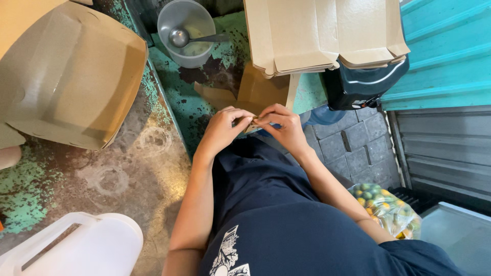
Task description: The person folds flat cardboard sheets into small paper boxes by hand, tucking flaps and securing them with small paper tabs. The person repeats this process multiple times, stacking the finished boxes on the table.
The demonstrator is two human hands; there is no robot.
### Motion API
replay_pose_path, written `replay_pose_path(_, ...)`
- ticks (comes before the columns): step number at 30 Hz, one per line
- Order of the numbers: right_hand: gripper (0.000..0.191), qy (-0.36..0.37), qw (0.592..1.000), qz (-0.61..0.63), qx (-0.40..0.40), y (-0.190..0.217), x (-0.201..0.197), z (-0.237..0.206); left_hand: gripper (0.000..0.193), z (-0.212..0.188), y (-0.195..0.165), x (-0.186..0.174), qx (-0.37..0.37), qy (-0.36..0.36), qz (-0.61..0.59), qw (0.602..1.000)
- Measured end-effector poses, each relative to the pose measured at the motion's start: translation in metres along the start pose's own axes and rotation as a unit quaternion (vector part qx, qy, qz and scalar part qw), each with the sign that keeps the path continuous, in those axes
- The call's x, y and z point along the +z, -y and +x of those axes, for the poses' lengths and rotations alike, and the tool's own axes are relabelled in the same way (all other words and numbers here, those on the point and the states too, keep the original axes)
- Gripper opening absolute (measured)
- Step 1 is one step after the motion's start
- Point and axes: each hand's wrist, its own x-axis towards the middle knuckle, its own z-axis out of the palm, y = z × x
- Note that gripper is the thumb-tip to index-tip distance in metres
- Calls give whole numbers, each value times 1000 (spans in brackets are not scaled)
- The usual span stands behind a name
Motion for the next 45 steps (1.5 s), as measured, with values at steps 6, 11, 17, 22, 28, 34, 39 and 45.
replay_pose_path(6,12,42,999,17,-4,3,-7,9,21,-1,0,2,-26,3,9,1000)
replay_pose_path(11,13,59,998,25,-1,5,-14,14,20,-1,4,1,6,-23,7,1000)
replay_pose_path(17,11,23,999,28,21,6,-6,11,19,2,6,8,-17,-20,-24,999)
replay_pose_path(22,10,56,995,53,63,-4,-4,10,18,3,9,8,10,-22,-21,999)
replay_pose_path(28,24,98,945,266,163,-28,-2,14,17,3,4,10,86,-21,9,996)
replay_pose_path(34,24,177,906,261,282,-37,-12,17,44,0,-14,12,-8,-9,-77,997)
replay_pose_path(39,13,200,908,285,231,-37,-13,16,40,-2,-19,10,37,-36,-55,997)
replay_pose_path(45,12,166,880,401,195,-71,-51,-3,49,3,9,2,84,-324,58,941)
